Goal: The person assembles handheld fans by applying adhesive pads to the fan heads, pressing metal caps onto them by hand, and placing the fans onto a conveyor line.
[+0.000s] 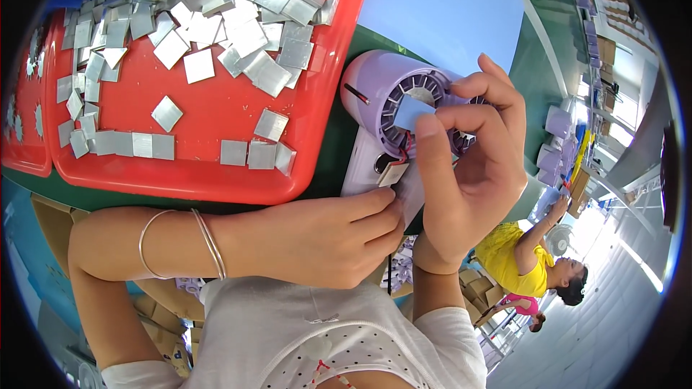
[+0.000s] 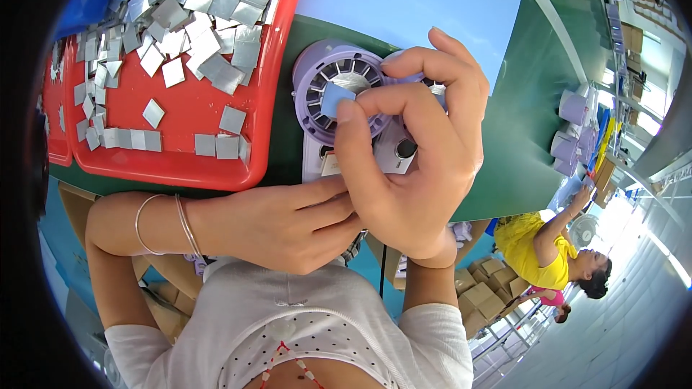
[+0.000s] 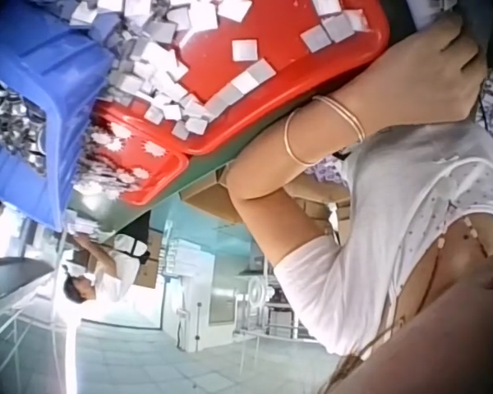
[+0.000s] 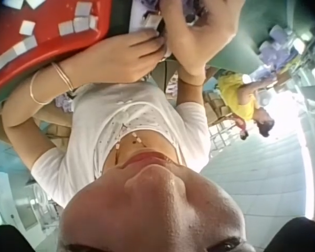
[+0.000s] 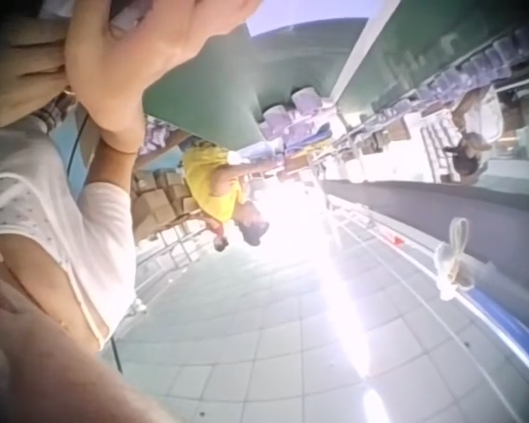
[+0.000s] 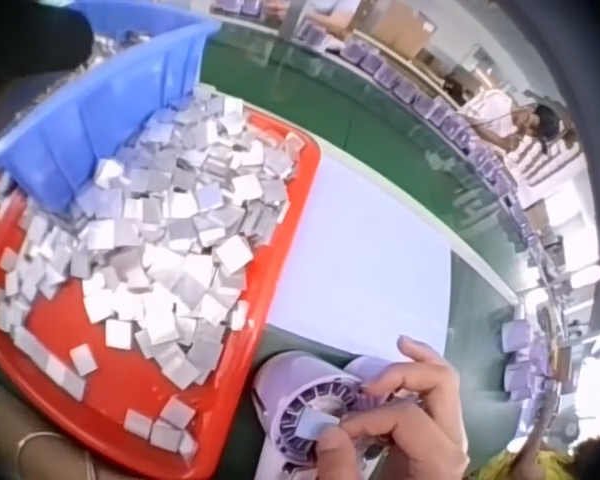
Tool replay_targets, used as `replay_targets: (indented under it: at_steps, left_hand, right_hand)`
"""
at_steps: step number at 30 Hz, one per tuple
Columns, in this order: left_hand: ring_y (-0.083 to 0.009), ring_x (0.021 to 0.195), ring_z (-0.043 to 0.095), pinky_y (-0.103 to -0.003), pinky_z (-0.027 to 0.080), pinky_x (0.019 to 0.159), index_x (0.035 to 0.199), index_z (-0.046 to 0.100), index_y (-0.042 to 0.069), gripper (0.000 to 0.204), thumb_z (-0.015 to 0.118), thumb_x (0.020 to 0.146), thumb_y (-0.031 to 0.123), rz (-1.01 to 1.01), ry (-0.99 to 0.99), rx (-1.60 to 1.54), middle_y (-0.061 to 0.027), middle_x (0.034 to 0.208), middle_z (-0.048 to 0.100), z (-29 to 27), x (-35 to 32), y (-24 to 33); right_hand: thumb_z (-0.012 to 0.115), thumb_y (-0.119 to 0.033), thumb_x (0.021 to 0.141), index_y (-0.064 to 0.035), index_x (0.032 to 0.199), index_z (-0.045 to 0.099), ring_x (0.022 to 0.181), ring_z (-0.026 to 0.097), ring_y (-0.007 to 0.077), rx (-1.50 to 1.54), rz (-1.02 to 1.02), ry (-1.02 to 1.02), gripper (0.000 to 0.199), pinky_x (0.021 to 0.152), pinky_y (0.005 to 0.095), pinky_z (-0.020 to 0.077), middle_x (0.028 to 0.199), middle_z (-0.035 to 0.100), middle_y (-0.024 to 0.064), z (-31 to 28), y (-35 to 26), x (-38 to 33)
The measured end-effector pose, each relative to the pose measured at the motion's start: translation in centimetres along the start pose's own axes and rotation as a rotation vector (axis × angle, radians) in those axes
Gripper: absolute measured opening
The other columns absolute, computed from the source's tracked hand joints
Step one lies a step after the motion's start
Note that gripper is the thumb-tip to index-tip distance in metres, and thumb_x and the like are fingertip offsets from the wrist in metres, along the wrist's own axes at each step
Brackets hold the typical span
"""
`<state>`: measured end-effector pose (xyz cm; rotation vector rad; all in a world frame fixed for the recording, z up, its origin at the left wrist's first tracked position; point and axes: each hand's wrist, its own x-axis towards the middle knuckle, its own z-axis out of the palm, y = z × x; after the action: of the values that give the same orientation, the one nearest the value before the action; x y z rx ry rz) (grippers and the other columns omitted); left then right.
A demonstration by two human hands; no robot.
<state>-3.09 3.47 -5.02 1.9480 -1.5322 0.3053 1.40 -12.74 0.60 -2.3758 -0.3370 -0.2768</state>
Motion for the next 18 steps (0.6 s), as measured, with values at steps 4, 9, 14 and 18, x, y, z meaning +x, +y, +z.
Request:
replay_targets:
  at_steps: [4, 9, 14, 18]
  left_hand:
    - [-0.0255, 0.105, 0.064, -0.042, 0.048, 0.106, 0.087, 0.072, 0.001, 0.023, 0.062, 0.075, 0.017, -0.006, 0.0, -0.001, -0.0078, 0.102, 0.067, 0.02, 0.07, 0.02]
    - [-0.0242, 0.102, 0.065, -0.041, 0.049, 0.105, 0.085, 0.071, 0.001, 0.021, 0.062, 0.074, 0.016, -0.022, 0.015, -0.015, -0.0065, 0.099, 0.066, 0.08, 0.07, 0.05]
    - [-0.0238, 0.102, 0.065, -0.041, 0.049, 0.104, 0.085, 0.071, 0.001, 0.021, 0.061, 0.074, 0.016, -0.02, 0.015, -0.012, -0.0063, 0.098, 0.065, 0.05, 0.07, -0.01]
    - [-0.0235, 0.102, 0.065, -0.041, 0.049, 0.104, 0.086, 0.071, 0.002, 0.02, 0.062, 0.076, 0.017, -0.022, 0.012, -0.011, -0.0063, 0.099, 0.066, 0.08, 0.02, 0.07]
  right_hand:
    - [0.071, 0.002, 0.074, 0.0028, 0.079, 0.066, 0.126, 0.052, 0.0359, 0.02, 0.007, 0.011, 0.007, 0.105, 0.0451, 0.0376, 0.106, 0.059, 0.0141, -0.02, 0.1, -0.01]
    - [0.069, 0.004, 0.074, 0.003, 0.078, 0.066, 0.127, 0.052, 0.0366, 0.031, 0.019, 0.014, 0.005, 0.106, 0.0452, 0.0373, 0.106, 0.059, 0.0144, 0.01, 0.13, -0.04]
    - [0.068, 0.005, 0.075, 0.0031, 0.078, 0.065, 0.127, 0.053, 0.0367, 0.027, 0.021, 0.018, 0.005, 0.106, 0.0456, 0.0369, 0.106, 0.059, 0.0144, 0.05, 0.19, -0.04]
    - [0.067, 0.005, 0.074, 0.0031, 0.078, 0.066, 0.126, 0.053, 0.0364, 0.029, 0.026, 0.021, 0.005, 0.107, 0.0457, 0.0369, 0.105, 0.059, 0.0141, 0.05, 0.17, -0.08]
